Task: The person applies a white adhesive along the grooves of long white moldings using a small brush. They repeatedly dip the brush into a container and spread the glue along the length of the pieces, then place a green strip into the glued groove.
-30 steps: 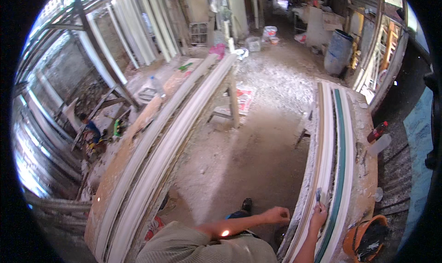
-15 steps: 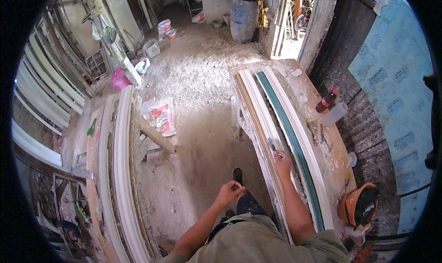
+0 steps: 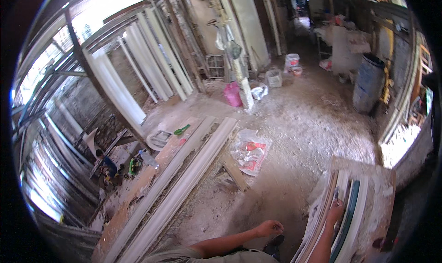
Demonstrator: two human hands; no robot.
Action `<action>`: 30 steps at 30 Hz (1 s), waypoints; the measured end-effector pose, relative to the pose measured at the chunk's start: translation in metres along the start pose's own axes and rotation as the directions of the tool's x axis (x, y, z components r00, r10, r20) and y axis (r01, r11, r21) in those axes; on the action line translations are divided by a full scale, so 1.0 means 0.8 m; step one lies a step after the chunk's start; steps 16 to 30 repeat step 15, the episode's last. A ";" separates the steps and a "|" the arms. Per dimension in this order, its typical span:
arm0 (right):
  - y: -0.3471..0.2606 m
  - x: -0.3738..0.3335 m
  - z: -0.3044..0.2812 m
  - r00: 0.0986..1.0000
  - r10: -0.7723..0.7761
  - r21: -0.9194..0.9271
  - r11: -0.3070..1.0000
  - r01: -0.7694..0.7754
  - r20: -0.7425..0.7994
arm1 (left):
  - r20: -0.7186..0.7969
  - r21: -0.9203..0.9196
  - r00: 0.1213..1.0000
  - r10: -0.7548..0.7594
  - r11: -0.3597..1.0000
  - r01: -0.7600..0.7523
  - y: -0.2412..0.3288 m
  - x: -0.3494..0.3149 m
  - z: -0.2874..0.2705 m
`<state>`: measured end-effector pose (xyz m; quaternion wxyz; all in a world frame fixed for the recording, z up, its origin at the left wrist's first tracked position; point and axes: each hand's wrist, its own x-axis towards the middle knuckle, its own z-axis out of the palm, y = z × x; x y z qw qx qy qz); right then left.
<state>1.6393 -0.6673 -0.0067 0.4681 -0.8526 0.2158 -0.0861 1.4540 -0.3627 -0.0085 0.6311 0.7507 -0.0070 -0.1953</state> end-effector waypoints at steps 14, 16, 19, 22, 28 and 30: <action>0.114 0.346 0.025 0.984 0.047 -0.033 0.998 -0.053 -0.173 | -0.271 0.001 0.944 -0.186 0.981 0.194 -0.018 0.049 -0.177; 0.105 0.360 0.032 0.981 0.008 -0.015 1.000 -0.012 -0.191 | -0.336 -0.089 0.914 -0.229 0.973 0.211 -0.024 0.057 -0.200; 0.105 0.360 0.032 0.981 0.008 -0.015 1.000 -0.012 -0.191 | -0.336 -0.089 0.914 -0.229 0.973 0.211 -0.024 0.057 -0.200; 0.105 0.360 0.032 0.981 0.008 -0.015 1.000 -0.012 -0.191 | -0.336 -0.089 0.914 -0.229 0.973 0.211 -0.024 0.057 -0.200; 0.105 0.360 0.032 0.981 0.008 -0.015 1.000 -0.012 -0.191 | -0.336 -0.089 0.914 -0.229 0.973 0.211 -0.024 0.057 -0.200; 0.105 0.360 0.032 0.981 0.008 -0.015 1.000 -0.012 -0.191 | -0.336 -0.089 0.914 -0.229 0.973 0.211 -0.024 0.057 -0.200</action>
